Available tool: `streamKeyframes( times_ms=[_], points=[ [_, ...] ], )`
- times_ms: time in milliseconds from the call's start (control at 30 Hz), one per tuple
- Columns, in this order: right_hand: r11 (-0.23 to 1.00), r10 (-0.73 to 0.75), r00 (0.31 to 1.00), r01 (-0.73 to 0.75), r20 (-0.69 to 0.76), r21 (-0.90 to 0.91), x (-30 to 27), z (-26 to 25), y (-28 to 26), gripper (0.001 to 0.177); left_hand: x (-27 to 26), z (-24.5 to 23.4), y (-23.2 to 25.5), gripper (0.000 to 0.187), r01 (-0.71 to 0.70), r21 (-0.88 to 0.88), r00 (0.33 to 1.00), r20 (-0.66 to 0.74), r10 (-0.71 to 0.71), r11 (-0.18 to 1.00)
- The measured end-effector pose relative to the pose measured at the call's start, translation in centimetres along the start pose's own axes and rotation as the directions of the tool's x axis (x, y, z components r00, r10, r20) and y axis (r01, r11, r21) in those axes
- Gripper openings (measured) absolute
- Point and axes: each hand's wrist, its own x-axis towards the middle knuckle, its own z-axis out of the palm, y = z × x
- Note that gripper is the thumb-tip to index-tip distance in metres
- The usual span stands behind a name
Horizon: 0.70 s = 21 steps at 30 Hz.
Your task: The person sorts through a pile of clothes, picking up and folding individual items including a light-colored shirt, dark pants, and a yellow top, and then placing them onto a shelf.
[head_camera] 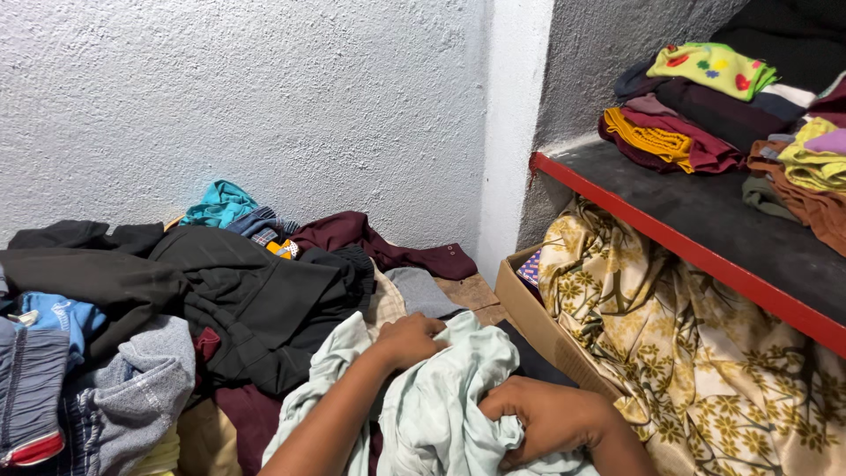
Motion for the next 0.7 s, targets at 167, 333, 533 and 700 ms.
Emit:
streamKeyframes(
  times_ms=[167,333,533,700],
  points=[
    [0.977,-0.137,0.990,0.128,-0.042,-0.171,0.0,0.4,0.2,0.030,-1.5,-2.6,1.2,0.040,-0.071,-0.917,0.996,-0.087,-0.023,0.394],
    [0.995,-0.098,0.992,0.096,0.075,0.024,0.1,0.6,0.2,0.034,-6.3,-9.4,0.6,0.040,-0.240,-0.968,0.948,-0.249,0.199,-0.066],
    [0.976,-0.010,1.000,0.013,0.013,-0.217,2.2,-2.8,-1.5,0.053,-11.2,-15.7,-0.1,0.030,-0.455,-0.889,0.856,-0.452,0.252,-0.049],
    [0.292,-0.450,0.498,-0.702,-0.741,-0.650,5.2,-11.4,-6.0,0.059,-14.5,-23.6,2.3,0.018,-0.949,-0.300,0.311,-0.939,0.148,0.092]
  ],
)
